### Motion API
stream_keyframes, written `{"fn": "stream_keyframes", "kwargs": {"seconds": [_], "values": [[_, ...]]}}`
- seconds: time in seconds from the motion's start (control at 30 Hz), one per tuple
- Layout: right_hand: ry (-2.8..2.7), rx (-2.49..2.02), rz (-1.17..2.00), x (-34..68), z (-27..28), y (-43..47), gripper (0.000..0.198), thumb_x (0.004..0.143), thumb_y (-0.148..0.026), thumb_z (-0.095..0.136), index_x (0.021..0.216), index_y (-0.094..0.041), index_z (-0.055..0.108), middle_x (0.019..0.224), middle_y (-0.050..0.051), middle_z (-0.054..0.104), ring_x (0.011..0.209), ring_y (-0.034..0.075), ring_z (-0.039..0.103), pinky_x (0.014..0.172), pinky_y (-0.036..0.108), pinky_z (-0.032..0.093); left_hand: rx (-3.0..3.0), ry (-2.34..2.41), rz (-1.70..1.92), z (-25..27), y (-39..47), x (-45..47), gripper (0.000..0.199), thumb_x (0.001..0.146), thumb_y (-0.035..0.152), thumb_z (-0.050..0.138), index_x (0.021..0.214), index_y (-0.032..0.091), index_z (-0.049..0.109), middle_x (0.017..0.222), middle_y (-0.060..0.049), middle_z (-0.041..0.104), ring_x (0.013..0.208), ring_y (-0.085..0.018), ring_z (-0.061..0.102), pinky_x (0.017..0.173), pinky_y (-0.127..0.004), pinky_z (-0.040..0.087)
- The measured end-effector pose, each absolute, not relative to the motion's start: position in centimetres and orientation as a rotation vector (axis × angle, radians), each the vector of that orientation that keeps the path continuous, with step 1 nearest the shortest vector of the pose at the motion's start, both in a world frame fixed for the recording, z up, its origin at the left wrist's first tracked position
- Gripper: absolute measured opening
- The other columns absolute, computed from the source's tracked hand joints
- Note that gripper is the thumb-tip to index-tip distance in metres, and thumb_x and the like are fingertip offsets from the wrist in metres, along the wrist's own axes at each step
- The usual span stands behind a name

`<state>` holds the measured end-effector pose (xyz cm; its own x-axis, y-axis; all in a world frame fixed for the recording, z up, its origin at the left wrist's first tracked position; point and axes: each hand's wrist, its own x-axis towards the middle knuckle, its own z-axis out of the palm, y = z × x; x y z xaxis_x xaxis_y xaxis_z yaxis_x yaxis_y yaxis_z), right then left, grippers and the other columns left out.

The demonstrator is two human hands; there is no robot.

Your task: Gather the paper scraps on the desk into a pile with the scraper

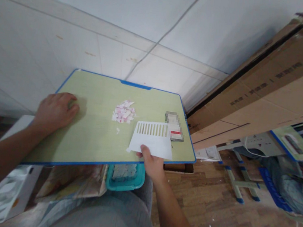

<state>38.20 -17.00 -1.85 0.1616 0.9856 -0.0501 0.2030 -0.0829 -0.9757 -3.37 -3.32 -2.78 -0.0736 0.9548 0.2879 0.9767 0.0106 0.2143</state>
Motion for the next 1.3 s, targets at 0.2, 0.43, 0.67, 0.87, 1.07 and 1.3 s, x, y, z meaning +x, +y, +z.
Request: {"fn": "stream_keyframes", "kwargs": {"seconds": [0.2, 0.43, 0.67, 0.87, 1.07, 1.3], "values": [[-1.168, -1.487, 1.056, 38.15, -2.23, -16.71, 0.044, 0.087, -0.065, 0.089, 0.065, -0.032, 0.072, 0.067, 0.009, 0.081, 0.070, 0.032, 0.079, 0.076, 0.047, 0.075, -2.098, -2.179, -0.566, -2.76, -3.34, -3.29, 0.059, 0.116, 0.044, 0.042, 0.152, 0.011, 0.075, 0.164, -0.026, 0.077, 0.153, -0.045, 0.068, 0.133, -0.062, 0.052], [-1.129, -1.483, 1.097, 38.28, -2.53, -16.67, 0.042, 0.084, -0.068, 0.091, 0.073, -0.030, 0.076, 0.066, 0.007, 0.081, 0.069, 0.032, 0.081, 0.076, 0.046, 0.074, -2.119, -2.171, -0.572, -2.84, -3.24, -3.59, 0.063, 0.115, 0.047, 0.039, 0.152, 0.010, 0.075, 0.164, -0.027, 0.077, 0.152, -0.046, 0.068, 0.134, -0.064, 0.052], [-1.096, -1.450, 1.152, 38.29, -1.80, -16.63, 0.027, 0.078, -0.054, 0.087, 0.083, -0.028, 0.078, 0.072, 0.004, 0.082, 0.059, 0.028, 0.075, 0.063, 0.043, 0.071, -2.111, -2.163, -0.545, -2.82, -3.25, -3.61, 0.065, 0.115, 0.047, 0.037, 0.153, 0.010, 0.075, 0.164, -0.027, 0.077, 0.153, -0.045, 0.068, 0.134, -0.061, 0.052], [-1.102, -1.428, 1.202, 38.31, -1.72, -16.59, 0.024, 0.076, -0.050, 0.087, 0.077, -0.030, 0.075, 0.067, 0.003, 0.080, 0.059, 0.027, 0.074, 0.059, 0.042, 0.070, -2.134, -2.163, -0.527, -2.95, -3.05, -3.86, 0.068, 0.114, 0.048, 0.036, 0.155, 0.008, 0.074, 0.164, -0.029, 0.076, 0.152, -0.045, 0.068, 0.134, -0.061, 0.051], [-1.106, -1.411, 1.230, 38.39, -1.91, -16.51, 0.025, 0.075, -0.051, 0.087, 0.077, -0.030, 0.074, 0.067, 0.003, 0.079, 0.056, 0.026, 0.074, 0.056, 0.041, 0.069, -2.096, -2.163, -0.579, -3.24, -3.10, -3.81, 0.058, 0.115, 0.048, 0.042, 0.150, 0.016, 0.075, 0.162, -0.024, 0.079, 0.150, -0.043, 0.070, 0.133, -0.061, 0.052], [-1.114, -1.403, 1.185, 38.54, -2.20, -16.45, 0.024, 0.077, -0.050, 0.086, 0.080, -0.029, 0.076, 0.067, 0.003, 0.080, 0.055, 0.027, 0.073, 0.055, 0.041, 0.066, -2.105, -2.161, -0.602, -3.29, -3.17, -3.76, 0.057, 0.116, 0.046, 0.041, 0.149, 0.015, 0.075, 0.162, -0.024, 0.079, 0.152, -0.043, 0.069, 0.135, -0.060, 0.051]]}}
